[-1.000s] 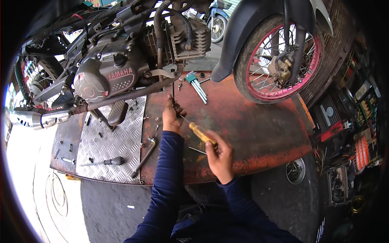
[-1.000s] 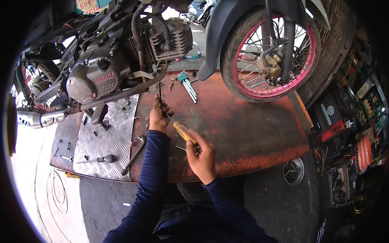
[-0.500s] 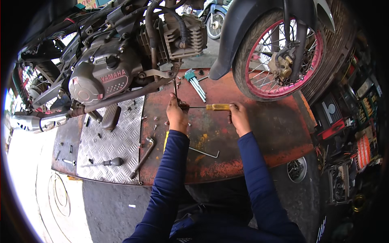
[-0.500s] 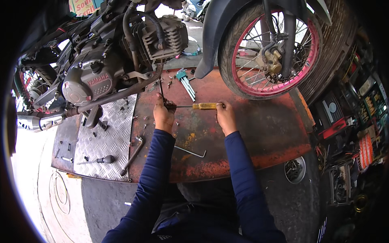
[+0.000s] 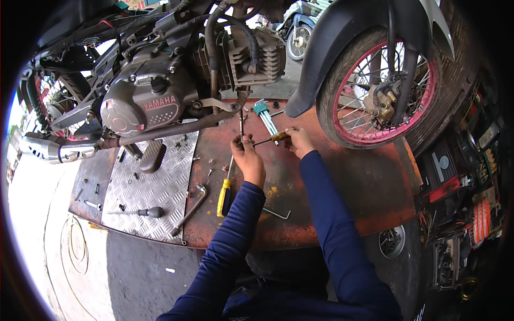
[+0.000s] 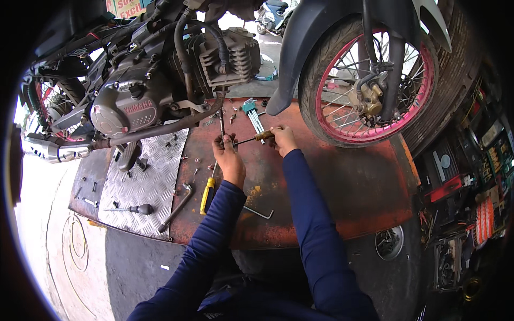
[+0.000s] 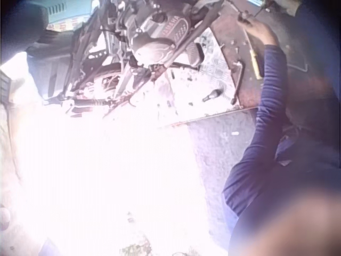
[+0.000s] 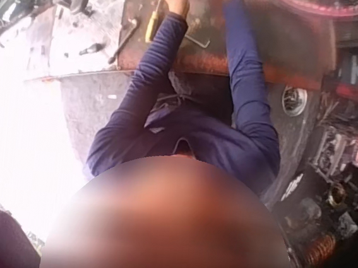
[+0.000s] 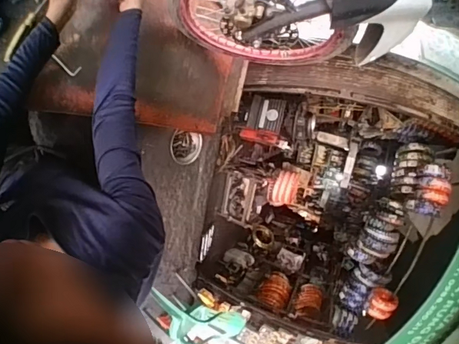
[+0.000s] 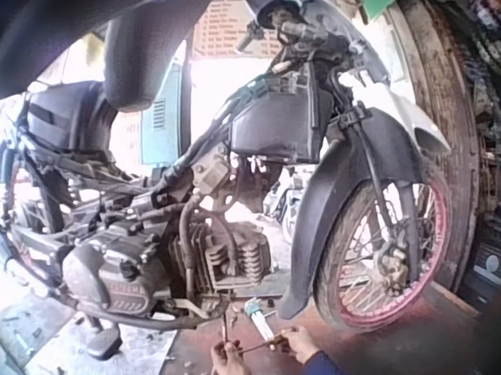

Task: Adjusting and repairing various components of a motorcycle engine and exhaust system using hand tools.

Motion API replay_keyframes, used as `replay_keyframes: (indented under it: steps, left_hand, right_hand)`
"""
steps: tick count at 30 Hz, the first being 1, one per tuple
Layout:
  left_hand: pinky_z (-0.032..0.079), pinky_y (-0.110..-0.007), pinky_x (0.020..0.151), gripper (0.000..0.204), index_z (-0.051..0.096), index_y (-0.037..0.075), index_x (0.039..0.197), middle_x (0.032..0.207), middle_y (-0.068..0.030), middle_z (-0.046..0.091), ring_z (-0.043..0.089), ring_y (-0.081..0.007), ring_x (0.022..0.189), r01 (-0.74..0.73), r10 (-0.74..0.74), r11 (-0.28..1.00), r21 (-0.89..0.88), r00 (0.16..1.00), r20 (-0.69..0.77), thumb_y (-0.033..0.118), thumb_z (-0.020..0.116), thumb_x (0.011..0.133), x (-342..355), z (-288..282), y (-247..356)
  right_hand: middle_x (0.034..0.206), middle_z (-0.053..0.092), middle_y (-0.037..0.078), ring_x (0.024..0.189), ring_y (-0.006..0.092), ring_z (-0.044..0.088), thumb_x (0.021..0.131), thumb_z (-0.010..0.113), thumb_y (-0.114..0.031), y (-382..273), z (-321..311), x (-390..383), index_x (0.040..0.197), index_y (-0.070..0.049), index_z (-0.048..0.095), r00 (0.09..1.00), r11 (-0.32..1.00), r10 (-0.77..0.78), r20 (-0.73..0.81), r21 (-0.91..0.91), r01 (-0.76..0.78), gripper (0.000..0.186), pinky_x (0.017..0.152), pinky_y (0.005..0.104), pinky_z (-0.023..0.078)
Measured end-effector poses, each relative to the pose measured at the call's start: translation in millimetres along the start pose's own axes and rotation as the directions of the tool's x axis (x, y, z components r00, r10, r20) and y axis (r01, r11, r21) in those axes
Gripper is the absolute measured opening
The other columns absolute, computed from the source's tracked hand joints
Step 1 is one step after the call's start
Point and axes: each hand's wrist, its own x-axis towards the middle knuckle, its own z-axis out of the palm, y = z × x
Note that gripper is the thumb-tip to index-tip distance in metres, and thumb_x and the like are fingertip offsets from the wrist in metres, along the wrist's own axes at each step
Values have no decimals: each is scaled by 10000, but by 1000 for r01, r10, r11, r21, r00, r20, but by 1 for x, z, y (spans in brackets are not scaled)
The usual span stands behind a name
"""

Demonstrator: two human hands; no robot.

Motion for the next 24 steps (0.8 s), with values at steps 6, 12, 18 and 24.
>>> replay_keyframes:
  steps: [6,12,18,24]
  left_hand:
    - [440,-255,613,178,460,77,960,785,14,462,452,-77,636,83,-84,996,16,994,75,238,533,946,22,-12,3]
    - [285,-213,430,275,467,110,917,743,7,454,319,-61,479,558,-521,828,-62,806,281,365,570,911,39,-14,29]
    - [398,-228,511,320,556,106,883,819,18,516,449,-81,599,486,-579,808,334,761,292,425,580,889,37,-22,37]
    - [434,-246,574,302,569,50,885,692,5,525,511,-75,636,-33,-169,869,493,918,359,350,585,907,25,-10,14]
  right_hand:
    - [660,587,158,545,289,582,798,624,-258,-3,-15,-56,771,-4,537,950,785,-287,-121,-599,161,270,479,379,440]
    - [723,590,191,656,378,606,869,598,-238,4,18,-241,898,-33,563,774,509,-525,355,-598,620,210,545,429,457]
    - [775,598,159,629,324,601,848,589,-136,-7,46,-279,1106,-57,570,805,464,-493,330,-683,564,270,557,406,485]
    - [618,461,3,531,51,395,921,517,-195,-15,-25,-308,1050,-39,603,963,906,-267,28,-332,261,219,458,226,312]
